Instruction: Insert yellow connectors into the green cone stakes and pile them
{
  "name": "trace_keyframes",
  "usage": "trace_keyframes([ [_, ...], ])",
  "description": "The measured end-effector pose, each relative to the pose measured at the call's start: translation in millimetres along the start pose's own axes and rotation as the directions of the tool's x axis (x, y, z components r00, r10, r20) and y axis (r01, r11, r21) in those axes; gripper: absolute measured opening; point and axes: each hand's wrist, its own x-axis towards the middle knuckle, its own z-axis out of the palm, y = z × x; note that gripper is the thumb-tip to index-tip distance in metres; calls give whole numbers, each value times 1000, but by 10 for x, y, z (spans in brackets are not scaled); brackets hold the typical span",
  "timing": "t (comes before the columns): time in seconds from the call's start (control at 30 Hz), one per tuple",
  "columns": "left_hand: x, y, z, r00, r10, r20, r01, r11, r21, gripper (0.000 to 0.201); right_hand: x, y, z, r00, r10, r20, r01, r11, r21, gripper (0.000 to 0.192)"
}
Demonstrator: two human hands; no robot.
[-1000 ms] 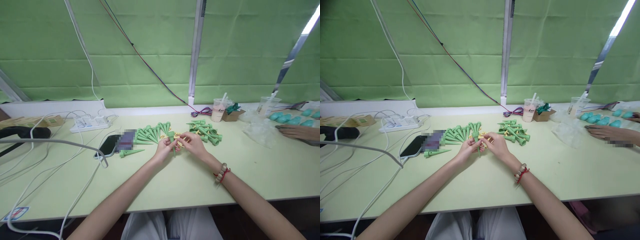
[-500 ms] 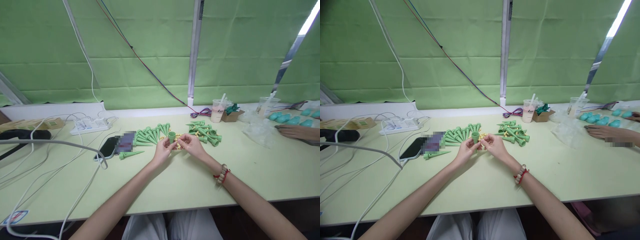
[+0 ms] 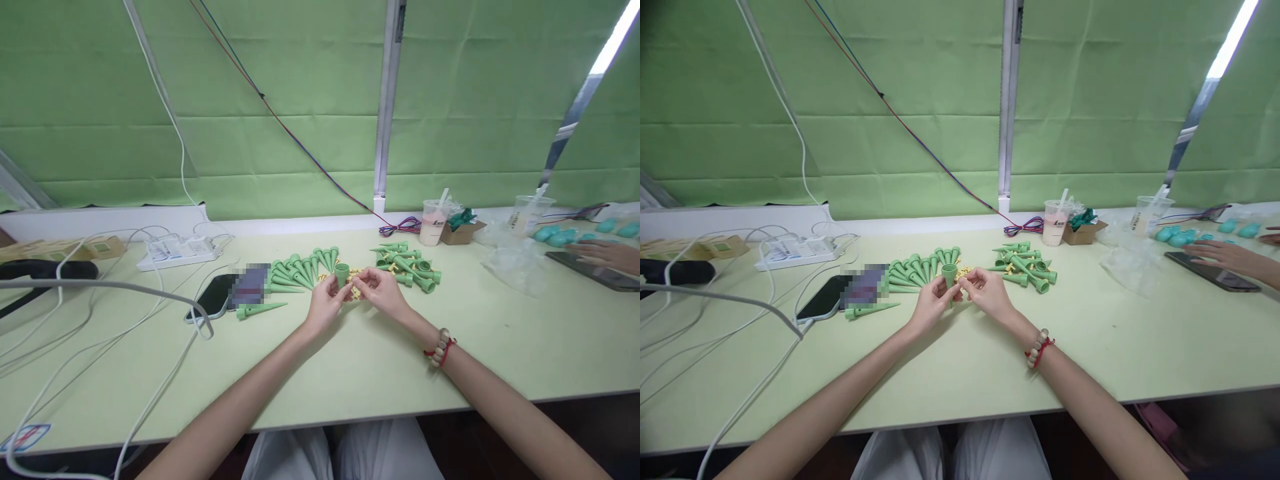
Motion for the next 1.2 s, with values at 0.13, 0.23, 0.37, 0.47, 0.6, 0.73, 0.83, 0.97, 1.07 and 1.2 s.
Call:
trace_keyframes([
  [0.13, -5, -14, 1, 1000, 3, 1, -3, 1000, 29, 31, 4, -10, -6, 1000, 16, 8, -16, 1000, -22, 30],
  [0.23, -17, -15, 9, 1000, 16, 19, -17, 998, 58, 28, -2, -26, 1, 1000, 11, 17, -10, 998, -55, 28],
  [0.37, -30, -5, 8, 999, 28, 42, -34, 987, 159, 24, -17, -29, 29, 999, -19, 28, 21, 996, -81, 28],
  [0.47, -34, 1, -6, 997, 46, 57, -62, 942, 330, 25, -16, -16, 34, 1000, -4, -17, 3, 998, -70, 30],
  [0.6, -55, 7, -4, 992, 79, 101, -120, 850, 514, 40, 39, 23, -13, 990, 76, -118, -73, 997, 37, 33],
  [0.73, -89, 10, 24, 986, 18, 168, -115, 800, 589, 47, 145, 107, -109, 961, 210, -180, -173, 964, 200, 35],
  [0.83, -96, 26, 26, 974, 13, 226, -175, 677, 715, 50, 217, 189, -214, 921, 270, -282, -196, 945, 264, 37],
  [0.97, -69, 65, -32, 971, 36, 236, -228, 436, 871, 51, 278, 293, -409, 832, 209, -514, -151, 977, 152, 33],
  [1.07, -35, 70, -115, 997, -31, 77, -68, 234, 970, 53, 311, 360, -564, 770, 58, -636, -117, 992, -51, 31],
  [1.2, 20, 6, -219, 939, -248, -240, 250, 10, 968, 58, 333, 460, -719, 721, -41, -692, -127, 974, -189, 30],
])
